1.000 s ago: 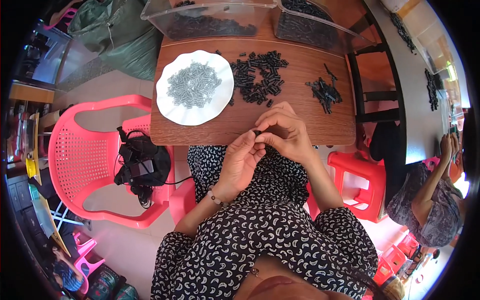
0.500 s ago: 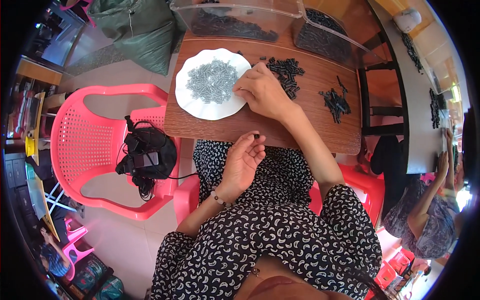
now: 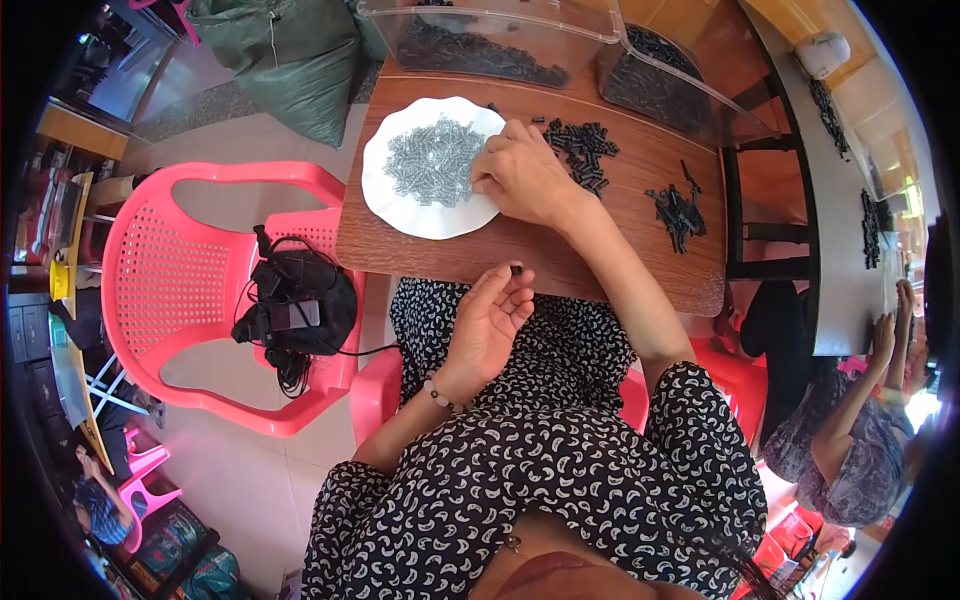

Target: The person assembles small plastic components by hand, inserting tiny beads into them.

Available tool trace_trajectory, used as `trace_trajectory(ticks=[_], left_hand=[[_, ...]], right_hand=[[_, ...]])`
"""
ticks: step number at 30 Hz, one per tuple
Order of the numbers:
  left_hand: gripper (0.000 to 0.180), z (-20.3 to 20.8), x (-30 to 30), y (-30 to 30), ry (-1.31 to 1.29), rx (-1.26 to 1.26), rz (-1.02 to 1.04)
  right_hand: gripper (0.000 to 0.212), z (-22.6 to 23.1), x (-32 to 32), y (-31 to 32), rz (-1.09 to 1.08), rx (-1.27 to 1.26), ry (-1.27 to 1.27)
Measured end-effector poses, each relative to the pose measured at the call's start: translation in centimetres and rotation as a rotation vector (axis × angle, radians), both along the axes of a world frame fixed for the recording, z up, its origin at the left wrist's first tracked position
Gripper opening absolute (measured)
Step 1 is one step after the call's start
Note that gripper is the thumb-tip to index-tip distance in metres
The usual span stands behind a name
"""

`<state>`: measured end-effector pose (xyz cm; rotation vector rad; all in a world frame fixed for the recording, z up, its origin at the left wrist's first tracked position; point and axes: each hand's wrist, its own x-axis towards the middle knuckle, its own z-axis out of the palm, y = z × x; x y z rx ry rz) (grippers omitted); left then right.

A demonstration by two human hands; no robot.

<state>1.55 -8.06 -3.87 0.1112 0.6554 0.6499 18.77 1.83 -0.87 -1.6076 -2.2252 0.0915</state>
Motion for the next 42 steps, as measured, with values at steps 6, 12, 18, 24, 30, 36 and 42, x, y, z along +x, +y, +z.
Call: trace_trajectory(ticks=[6,12,18,24,30,36,42], left_hand=[[0.024,0.1,-0.1,0.2,-0.021,0.020,0.041],[0.025,0.1,0.0,0.3,-0.056,0.029,0.031],[0.023,-0.2,1.0,0.5,-0.101,0.026,0.008],[0.017,0.0,1.4,-0.2,-0.054,0.073,0.014],[0.018,-0.5,1.9,-0.9,-0.008,0.131,-0.028],[0.019,-0.6,2.0,-1.0,-0.032,0.185,-0.027],[0.018,-0.8,2.2,-1.6,-0.060,0.137,-0.068]], right_hand=[[0.005,0.1,-0.1,-0.9,-0.026,0.064,0.014],[0.009,3.3,0.8,-5.9,-0.008,0.007,0.443],[0.017,3.4,1.4,-10.2,0.064,0.022,0.345],[0.016,4.2,1.0,-11.3,0.137,0.019,0.268],[0.019,4.4,0.4,-12.7,0.061,0.024,0.246],[0.022,4.6,0.1,-12.9,0.009,0.043,0.311],[0.026,4.3,0.7,-13.8,-0.013,0.028,0.373]])
